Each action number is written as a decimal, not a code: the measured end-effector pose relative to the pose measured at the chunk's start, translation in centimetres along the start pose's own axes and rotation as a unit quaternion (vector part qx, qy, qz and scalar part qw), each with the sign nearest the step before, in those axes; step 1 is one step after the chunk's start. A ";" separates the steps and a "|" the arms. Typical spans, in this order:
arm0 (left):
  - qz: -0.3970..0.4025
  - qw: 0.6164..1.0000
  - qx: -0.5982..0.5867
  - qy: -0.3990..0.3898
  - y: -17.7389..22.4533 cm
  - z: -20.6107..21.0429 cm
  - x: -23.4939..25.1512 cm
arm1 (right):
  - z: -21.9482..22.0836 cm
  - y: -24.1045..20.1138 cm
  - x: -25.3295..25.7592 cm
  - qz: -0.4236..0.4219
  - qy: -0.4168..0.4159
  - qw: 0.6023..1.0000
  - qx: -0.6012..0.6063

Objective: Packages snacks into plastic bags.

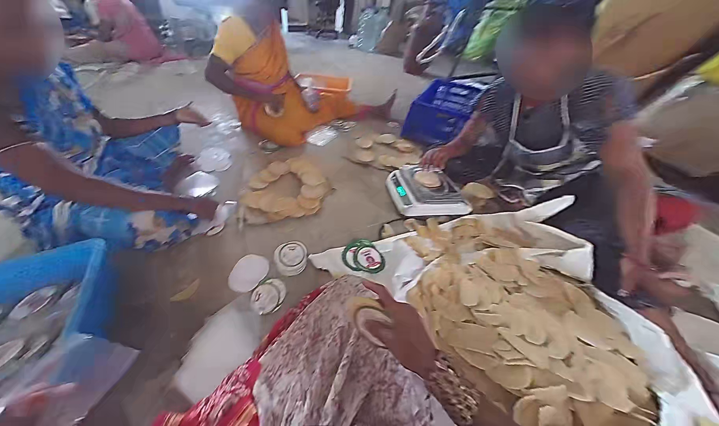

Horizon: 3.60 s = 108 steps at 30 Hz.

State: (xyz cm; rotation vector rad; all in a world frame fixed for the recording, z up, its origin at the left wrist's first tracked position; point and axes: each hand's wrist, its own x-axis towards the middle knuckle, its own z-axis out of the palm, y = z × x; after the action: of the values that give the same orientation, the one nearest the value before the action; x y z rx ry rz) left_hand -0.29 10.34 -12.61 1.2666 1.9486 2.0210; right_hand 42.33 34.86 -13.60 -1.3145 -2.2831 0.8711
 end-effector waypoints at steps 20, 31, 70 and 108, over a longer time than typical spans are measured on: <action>-0.270 0.947 -0.174 0.000 -8.4 14.5 -4.2 | -3.2 2.1 2.0 -0.114 -0.120 0.986 0.021; -0.262 0.944 -0.180 0.094 -7.1 14.9 -4.7 | 0.1 -0.4 2.1 0.044 0.042 0.944 0.324; -0.109 0.907 -0.357 -0.195 -0.3 16.9 -8.6 | 6.6 -10.6 5.0 -0.218 -0.086 0.937 0.260; -0.237 0.871 -0.399 -0.163 -1.5 17.3 -9.4 | 8.2 -10.1 6.2 -0.093 -0.223 0.940 0.240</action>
State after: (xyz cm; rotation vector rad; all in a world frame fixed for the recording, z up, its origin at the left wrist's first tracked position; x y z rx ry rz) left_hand 15.22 19.32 -20.93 0.7495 0.9418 1.8529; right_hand 28.01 33.77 -12.90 -0.7260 -2.2375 1.6579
